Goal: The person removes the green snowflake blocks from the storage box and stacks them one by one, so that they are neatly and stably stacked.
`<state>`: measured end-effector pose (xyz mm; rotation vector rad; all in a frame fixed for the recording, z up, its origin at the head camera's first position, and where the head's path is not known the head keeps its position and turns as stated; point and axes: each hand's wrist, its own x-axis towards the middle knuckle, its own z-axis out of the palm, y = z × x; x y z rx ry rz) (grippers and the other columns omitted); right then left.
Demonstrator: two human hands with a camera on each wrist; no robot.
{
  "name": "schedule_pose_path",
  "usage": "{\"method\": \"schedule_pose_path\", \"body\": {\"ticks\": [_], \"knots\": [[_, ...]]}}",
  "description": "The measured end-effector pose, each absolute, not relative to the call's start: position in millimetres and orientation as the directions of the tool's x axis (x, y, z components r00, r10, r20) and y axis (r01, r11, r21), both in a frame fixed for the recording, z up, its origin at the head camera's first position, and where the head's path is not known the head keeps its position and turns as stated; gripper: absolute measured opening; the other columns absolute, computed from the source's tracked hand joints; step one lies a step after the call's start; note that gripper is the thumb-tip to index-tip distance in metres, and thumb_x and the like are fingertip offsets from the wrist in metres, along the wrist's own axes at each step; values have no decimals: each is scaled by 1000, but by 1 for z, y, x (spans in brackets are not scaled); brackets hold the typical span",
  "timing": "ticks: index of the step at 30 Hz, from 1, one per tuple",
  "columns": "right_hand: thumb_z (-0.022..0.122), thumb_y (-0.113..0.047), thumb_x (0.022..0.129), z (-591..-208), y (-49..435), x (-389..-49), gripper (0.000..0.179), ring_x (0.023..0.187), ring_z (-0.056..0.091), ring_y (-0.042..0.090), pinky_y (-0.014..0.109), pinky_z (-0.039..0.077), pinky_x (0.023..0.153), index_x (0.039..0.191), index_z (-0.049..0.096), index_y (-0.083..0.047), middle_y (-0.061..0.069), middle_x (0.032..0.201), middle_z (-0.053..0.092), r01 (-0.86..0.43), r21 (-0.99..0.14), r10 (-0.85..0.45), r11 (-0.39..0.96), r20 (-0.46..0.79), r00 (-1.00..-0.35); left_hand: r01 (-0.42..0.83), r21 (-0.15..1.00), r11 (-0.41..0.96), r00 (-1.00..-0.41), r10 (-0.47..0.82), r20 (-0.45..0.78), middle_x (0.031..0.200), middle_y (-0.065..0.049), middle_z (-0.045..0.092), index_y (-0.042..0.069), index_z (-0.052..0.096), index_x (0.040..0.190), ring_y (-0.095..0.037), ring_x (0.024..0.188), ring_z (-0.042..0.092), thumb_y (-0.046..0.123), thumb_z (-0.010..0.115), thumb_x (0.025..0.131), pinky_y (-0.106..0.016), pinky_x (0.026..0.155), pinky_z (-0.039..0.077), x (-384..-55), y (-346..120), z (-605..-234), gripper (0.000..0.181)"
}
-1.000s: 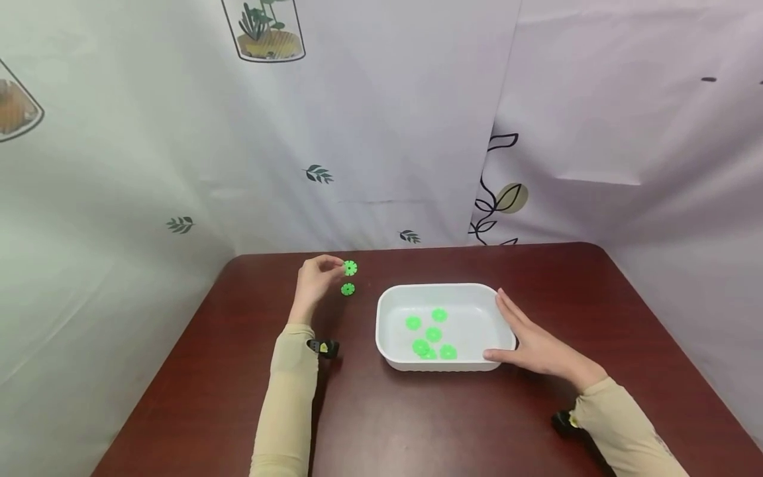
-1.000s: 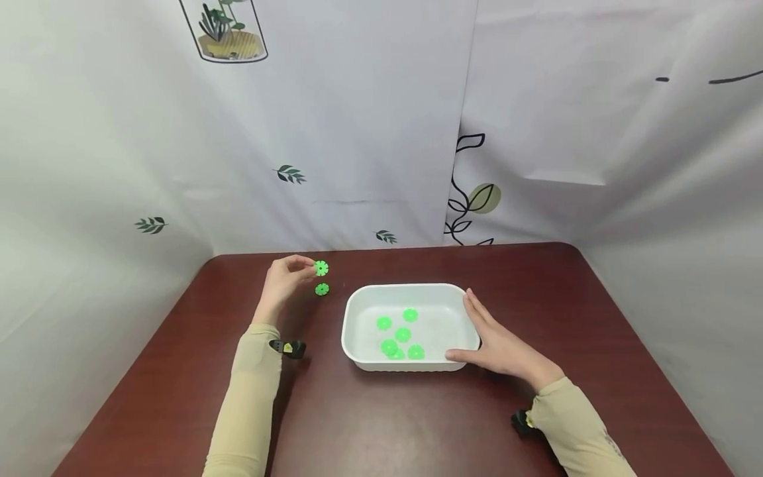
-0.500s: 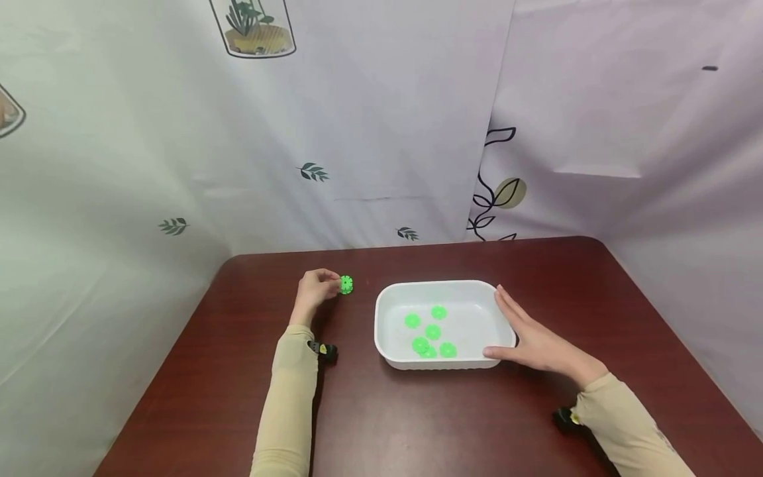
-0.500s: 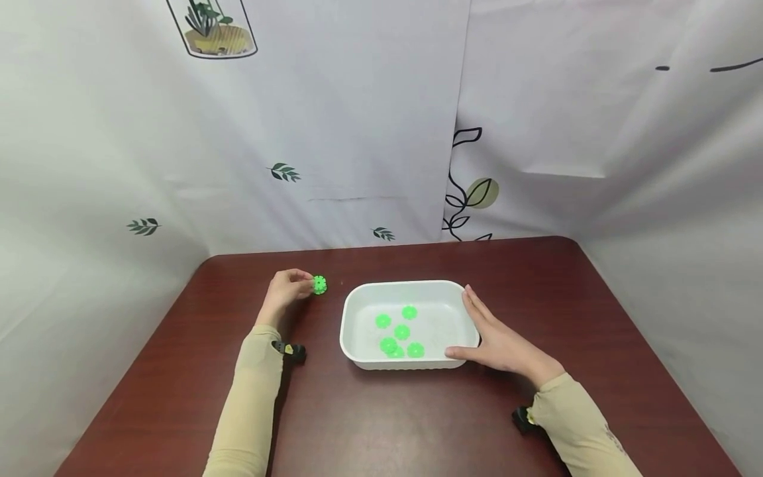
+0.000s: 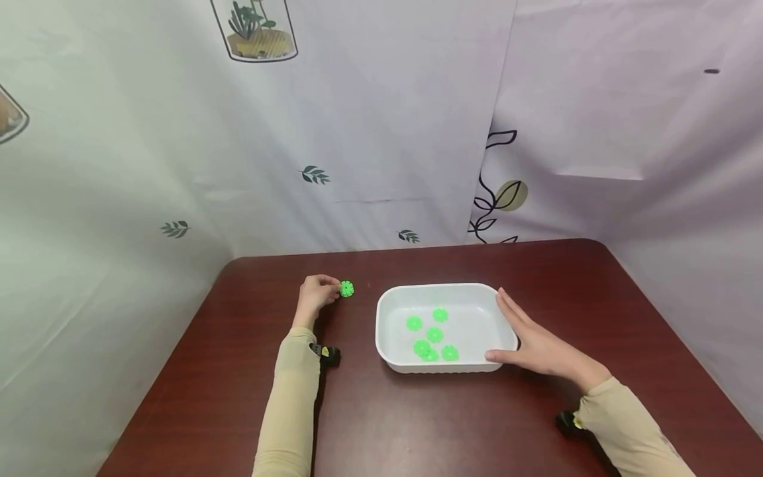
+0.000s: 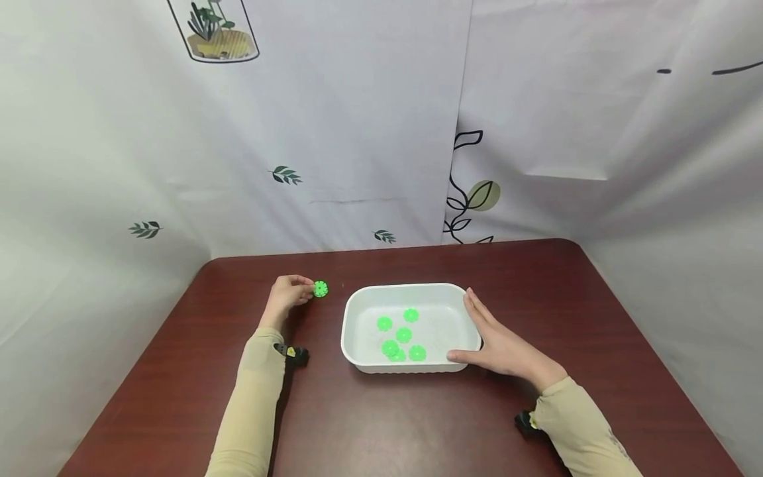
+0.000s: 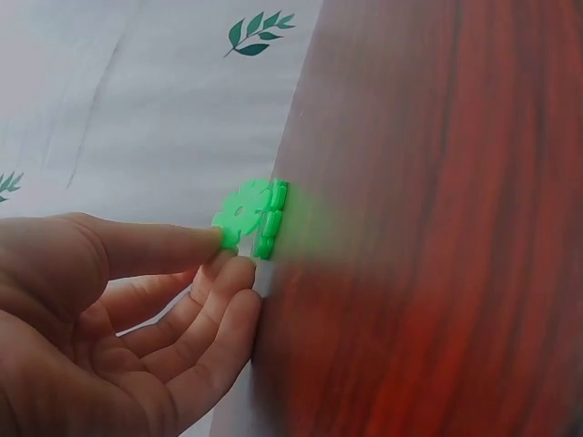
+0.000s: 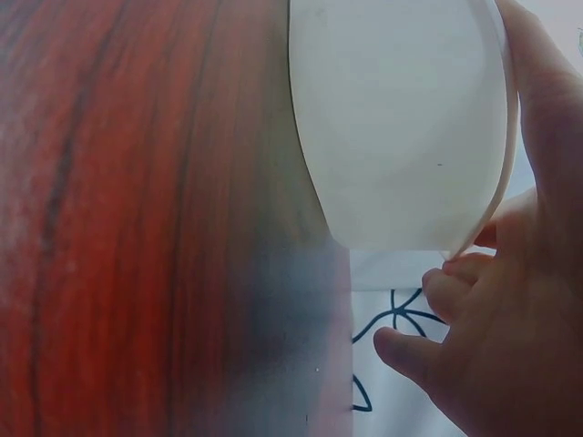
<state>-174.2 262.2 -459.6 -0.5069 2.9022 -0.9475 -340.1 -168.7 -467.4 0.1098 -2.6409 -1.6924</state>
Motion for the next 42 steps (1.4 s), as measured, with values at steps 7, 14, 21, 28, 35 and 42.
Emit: {"method": "schedule_pose_path", "body": {"ticks": [7,14,21,28,35,42], "knots": [[75,-57,84,-460,264,-173,115,151,17,37,32,28,113,162,6,-9,7,169,0,-294,-581,-319,759,62,-946,-61,906,419,-997,-61,-39,98,-20,69,-7,71,101,-25,81,70,5,69,94,-34,75,58,-336,-167,-466,14],[75,-58,84,-461,260,-174,116,151,17,37,50,31,113,162,7,-7,11,169,2,-292,-591,-324,752,55,-945,-71,898,433,-996,-75,-43,100,-20,68,-7,71,101,-24,82,69,4,68,94,-33,76,58,-331,-171,-468,13],[76,-58,83,-461,260,-175,117,150,17,39,59,31,111,161,8,-4,16,168,4,-292,-597,-327,747,53,-944,-96,888,449,-995,-73,-70,103,-21,67,-7,71,100,-24,82,68,5,65,96,-34,77,58,-333,-172,-468,14],[76,-58,83,-461,262,-174,117,150,17,39,60,30,111,161,8,-4,16,168,3,-282,-602,-317,747,50,-947,-102,887,450,-995,-56,-86,106,-22,67,-7,71,101,-24,81,69,4,65,96,-34,76,58,-338,-169,-464,13],[76,-57,84,-461,262,-174,116,150,17,40,60,30,111,161,9,-3,16,168,4,-291,-607,-324,740,58,-944,-114,876,468,-993,-63,-96,102,-19,67,-5,72,100,-17,72,66,6,67,95,-29,67,57,-342,-167,-463,13],[76,-56,84,-460,262,-174,116,150,17,40,61,30,110,161,8,-4,16,168,4,-298,-603,-326,740,67,-943,-113,861,496,-994,-68,-91,94,-16,66,-4,72,99,-16,66,63,7,67,96,-24,60,54,-345,-165,-461,12]]}}
